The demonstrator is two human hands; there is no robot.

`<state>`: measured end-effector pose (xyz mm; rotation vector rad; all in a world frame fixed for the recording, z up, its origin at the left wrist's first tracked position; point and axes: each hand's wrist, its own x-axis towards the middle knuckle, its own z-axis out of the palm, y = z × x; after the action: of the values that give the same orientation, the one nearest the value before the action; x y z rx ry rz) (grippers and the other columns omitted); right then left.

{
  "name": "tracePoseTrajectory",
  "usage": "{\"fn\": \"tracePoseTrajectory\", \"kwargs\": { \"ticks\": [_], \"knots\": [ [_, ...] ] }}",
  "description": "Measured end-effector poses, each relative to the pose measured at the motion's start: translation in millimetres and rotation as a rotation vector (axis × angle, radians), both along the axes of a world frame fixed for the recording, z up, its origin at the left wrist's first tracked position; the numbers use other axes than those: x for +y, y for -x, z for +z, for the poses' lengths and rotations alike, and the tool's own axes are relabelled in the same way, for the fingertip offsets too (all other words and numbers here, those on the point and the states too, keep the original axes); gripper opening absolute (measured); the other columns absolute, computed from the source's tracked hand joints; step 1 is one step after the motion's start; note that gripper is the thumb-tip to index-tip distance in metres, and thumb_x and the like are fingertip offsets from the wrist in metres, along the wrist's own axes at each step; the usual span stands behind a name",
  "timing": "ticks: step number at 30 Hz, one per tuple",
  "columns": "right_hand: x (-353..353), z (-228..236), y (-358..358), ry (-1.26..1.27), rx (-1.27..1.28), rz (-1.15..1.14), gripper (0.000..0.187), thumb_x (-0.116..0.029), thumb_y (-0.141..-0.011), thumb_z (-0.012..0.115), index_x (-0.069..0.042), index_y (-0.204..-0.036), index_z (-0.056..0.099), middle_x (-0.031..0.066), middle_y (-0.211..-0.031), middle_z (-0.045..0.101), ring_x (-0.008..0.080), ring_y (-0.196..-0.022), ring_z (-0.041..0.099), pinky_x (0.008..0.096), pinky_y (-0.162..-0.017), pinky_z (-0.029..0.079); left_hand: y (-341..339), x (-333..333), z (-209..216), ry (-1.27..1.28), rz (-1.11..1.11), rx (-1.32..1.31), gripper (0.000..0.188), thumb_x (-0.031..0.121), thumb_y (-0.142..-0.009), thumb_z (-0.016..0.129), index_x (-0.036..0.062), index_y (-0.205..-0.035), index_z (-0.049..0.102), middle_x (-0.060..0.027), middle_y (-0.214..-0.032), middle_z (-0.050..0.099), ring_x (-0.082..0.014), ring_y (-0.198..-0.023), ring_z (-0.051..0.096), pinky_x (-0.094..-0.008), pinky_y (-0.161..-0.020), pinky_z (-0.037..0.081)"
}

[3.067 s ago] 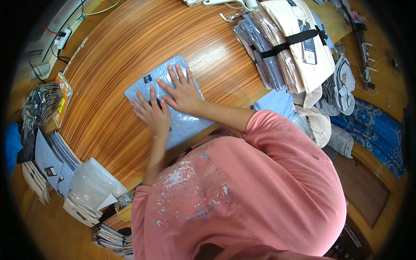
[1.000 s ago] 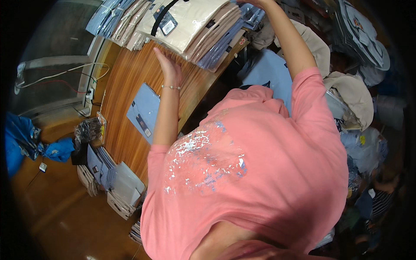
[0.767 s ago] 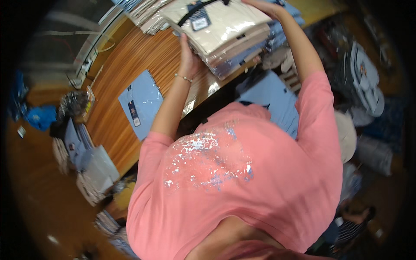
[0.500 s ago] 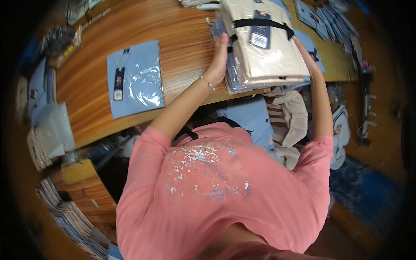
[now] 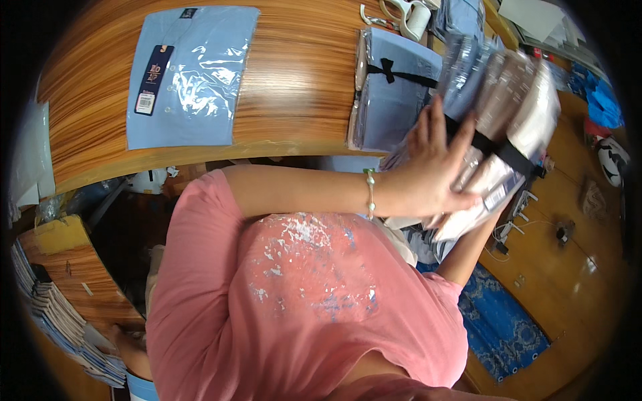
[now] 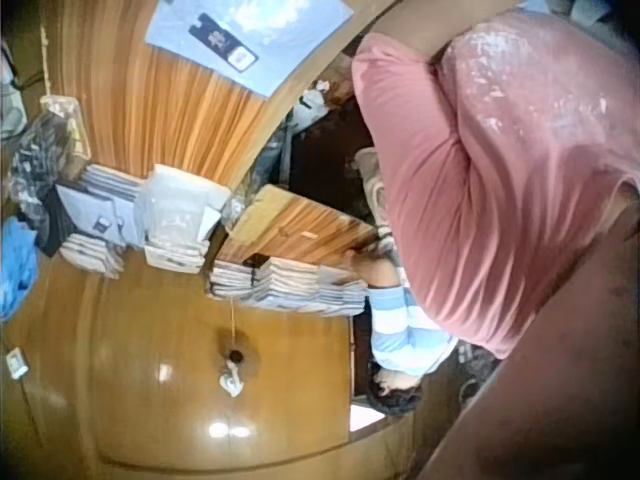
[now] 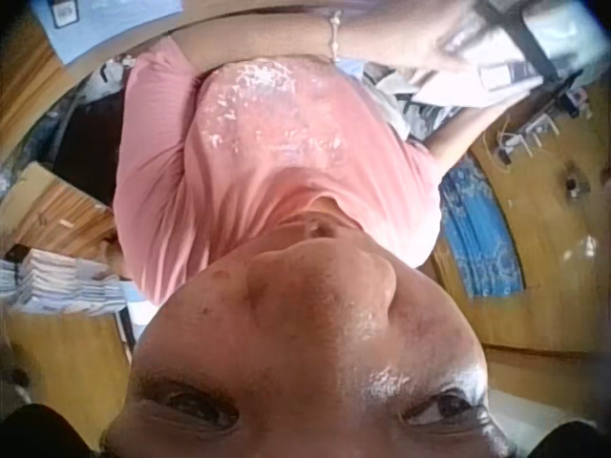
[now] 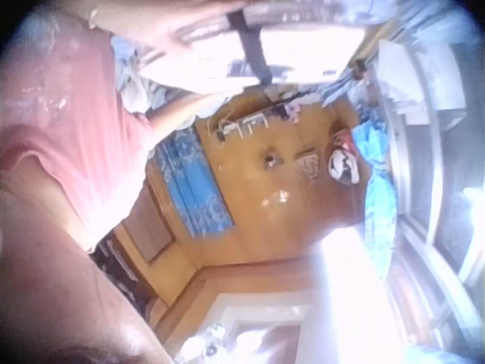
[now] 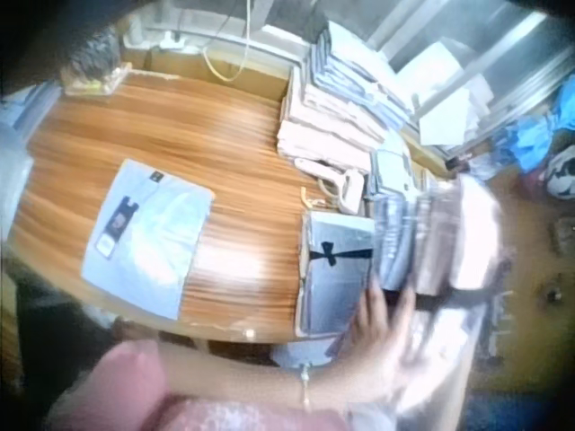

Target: The person folds a light blue shirt on a wooden table, places a cardboard insert inside, and wraps it in a clear plastic bag. They then secure the package with a black elastic band and place it on a stack of similar packages. The process is repeated with another shirt.

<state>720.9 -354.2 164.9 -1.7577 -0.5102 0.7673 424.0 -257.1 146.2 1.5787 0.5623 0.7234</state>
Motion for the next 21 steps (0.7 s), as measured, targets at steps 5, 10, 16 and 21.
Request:
{"fn": "tracePoseTrajectory", "kwargs": {
  "ticks": [5,10,16,21],
  "knots": [
    [-23,30,11,-0.040,-0.139,-0.079,0.060,-0.048,-0.092,0.033,-0.004,-0.132,0.039,0.0128,-0.127,0.049,0.0292,-0.111,0.052,0.0380,-0.095,0.043,-6,-17,30,-0.107,-0.026,-0.143,0.107,0.043,-0.070,0.071,0.0031,-0.142,0.002,-0.0450,-0.133,-0.012,-0.0638,-0.123,0.000,-0.0667,-0.097,0.016],
    [-35,40,13,-0.040,-0.188,-0.086,0.059,-0.047,-0.092,0.034,-0.003,-0.130,0.040,0.0126,-0.124,0.051,0.0283,-0.109,0.053,0.0373,-0.094,0.043,-12,-25,40,-0.122,-0.070,-0.157,0.109,0.041,-0.070,0.073,0.0029,-0.142,0.000,-0.0451,-0.132,-0.013,-0.0646,-0.122,0.001,-0.0679,-0.096,0.016],
    [-44,48,24,-0.023,-0.222,-0.115,0.057,-0.046,-0.091,0.036,-0.003,-0.128,0.043,0.0123,-0.121,0.053,0.0273,-0.107,0.054,0.0365,-0.092,0.044,-13,-33,38,-0.137,-0.088,-0.182,0.106,0.041,-0.071,0.071,0.0005,-0.141,0.002,-0.0468,-0.131,-0.010,-0.0650,-0.121,0.002,-0.0681,-0.095,0.017],
    [-49,56,26,-0.010,-0.240,-0.111,0.056,-0.046,-0.091,0.037,-0.002,-0.126,0.044,0.0121,-0.119,0.054,0.0264,-0.105,0.055,0.0358,-0.091,0.045,-12,-37,38,-0.132,-0.091,-0.159,0.105,0.043,-0.072,0.070,-0.0012,-0.140,0.003,-0.0476,-0.131,-0.007,-0.0646,-0.122,0.003,-0.0675,-0.096,0.017]
  ]
}}
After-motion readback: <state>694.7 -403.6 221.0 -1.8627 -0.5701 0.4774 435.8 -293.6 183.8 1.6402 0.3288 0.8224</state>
